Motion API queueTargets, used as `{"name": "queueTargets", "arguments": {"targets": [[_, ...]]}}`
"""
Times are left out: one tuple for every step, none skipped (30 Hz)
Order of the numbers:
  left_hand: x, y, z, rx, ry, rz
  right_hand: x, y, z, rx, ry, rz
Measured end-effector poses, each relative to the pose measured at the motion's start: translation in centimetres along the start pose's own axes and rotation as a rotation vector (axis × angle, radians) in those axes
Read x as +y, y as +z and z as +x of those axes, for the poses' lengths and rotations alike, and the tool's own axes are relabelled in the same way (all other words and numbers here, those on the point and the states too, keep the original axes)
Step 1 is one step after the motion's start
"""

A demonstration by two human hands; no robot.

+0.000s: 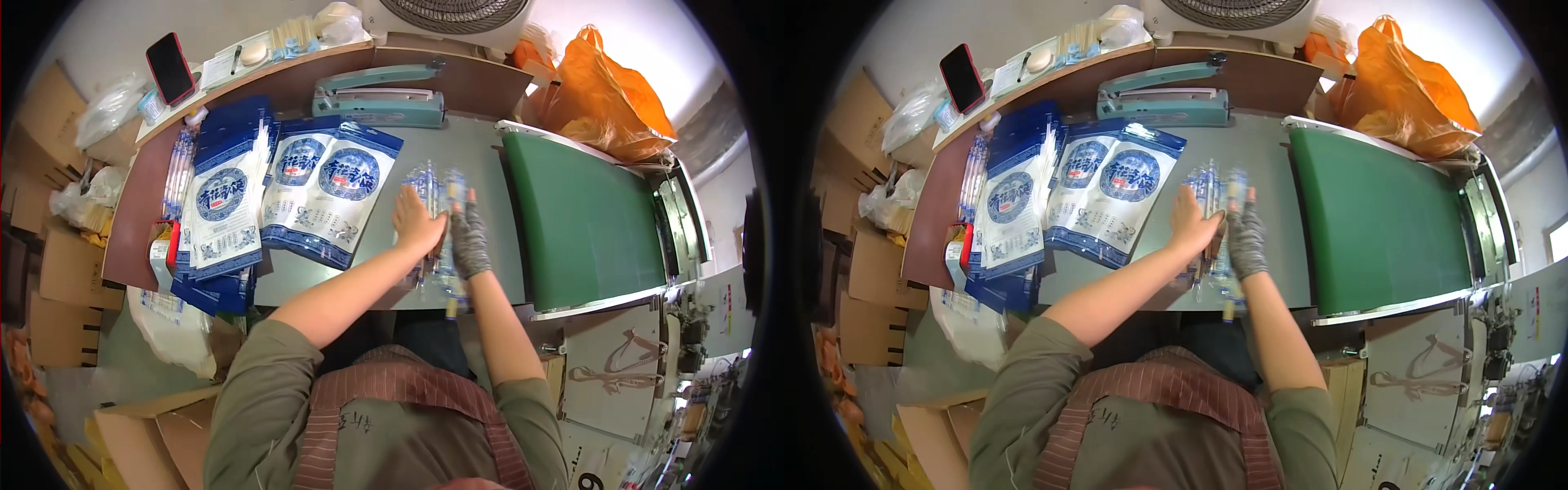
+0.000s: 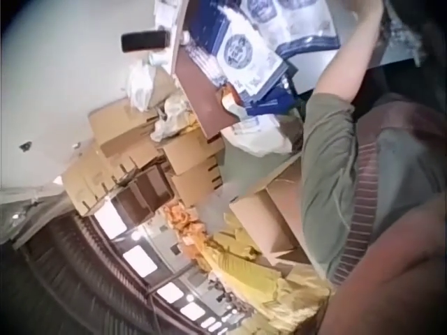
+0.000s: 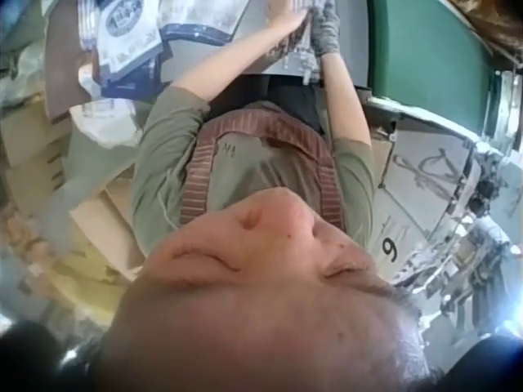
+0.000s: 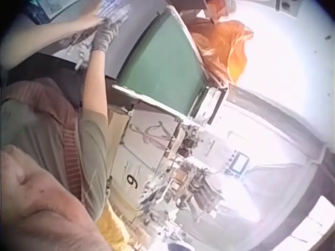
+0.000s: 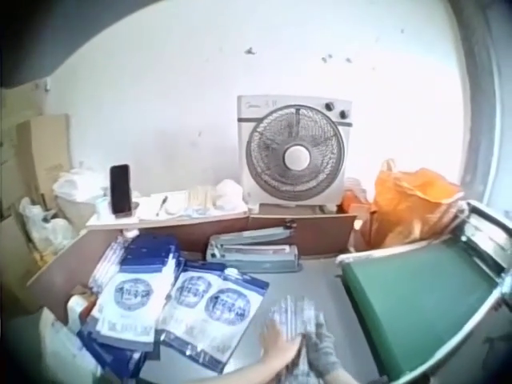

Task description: Packaging sticks into plastic bags and then placing them in a cardboard box.

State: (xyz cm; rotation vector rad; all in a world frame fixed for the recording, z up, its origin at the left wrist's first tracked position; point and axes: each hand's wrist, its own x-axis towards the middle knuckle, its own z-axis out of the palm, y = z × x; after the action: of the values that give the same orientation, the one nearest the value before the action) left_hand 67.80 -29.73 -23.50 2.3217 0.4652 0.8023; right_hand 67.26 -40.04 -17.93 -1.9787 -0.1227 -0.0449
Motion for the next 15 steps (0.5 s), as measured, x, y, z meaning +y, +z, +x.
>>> {"name": "queueTargets", "arguments": {"targets": [[1.8,1.1,-0.6,-0.056,-0.077,-0.207,4.1,1.8,1.3,0.116,-0.048,0.074],[3.1,-1.4,-0.1,-0.335,-0.315,-0.634,1.4,2.0,0.5,0.103,0.233,0.428],[3.3,-3.3,0.3,-0.308,-0.313,-0.626,-2.8,1.5,-0.5,0.069,0.499,0.776],[3.8,-4.8,0.1,-0.457,-0.363,-0.727,-3.5,0.6,-0.4,0.06,0.487,0.784],[4.1,-5.7,-0.3,-0.617,-0.417,-0.825,-3.5,-0.3,-0.2,-0.065,0.557,0.766],[4.7,-6.4,-0.5,-0.661,-0.237,-0.636,-3.7,-1.1,-0.1,-0.186,0.625,0.746],[5.1,-7.4,-0.4,-0.644,-0.237,-0.629,-5.0,-1.4,-0.5,-0.203,0.618,0.749],[5.6,-8.1,-0.1,-0.452,0.026,-0.591,-6.3,-1.9,-0.8,-0.212,0.334,0.797],[6.1,-8.7,0.2,-0.261,0.284,-0.542,-7.9,-2.6,-1.0,-0.214,0.05,0.836],[7.6,-10.1,1.0,-0.259,0.279,-0.545,-9.8,-3.9,-1.2,-0.203,-0.05,0.787],[9.0,-12.2,2.1,-0.228,0.388,-0.587,-11.7,-4.9,-1.7,-0.198,-0.147,0.742],[9.9,-13.3,2.4,-0.211,0.499,-0.644,-12.9,-5.6,-2.2,-0.131,-0.244,0.728],[10.0,-13.4,2.6,-0.209,0.5,-0.654,-12.7,-5.9,-2.0,-0.129,-0.247,0.719],[10.0,-13.5,2.9,-0.225,0.498,-0.704,-12.4,-6.2,-1.9,-0.197,-0.228,0.692],[9.8,-13.7,3.1,-0.239,0.497,-0.755,-12.0,-6.3,-1.9,-0.267,-0.211,0.662]]}}
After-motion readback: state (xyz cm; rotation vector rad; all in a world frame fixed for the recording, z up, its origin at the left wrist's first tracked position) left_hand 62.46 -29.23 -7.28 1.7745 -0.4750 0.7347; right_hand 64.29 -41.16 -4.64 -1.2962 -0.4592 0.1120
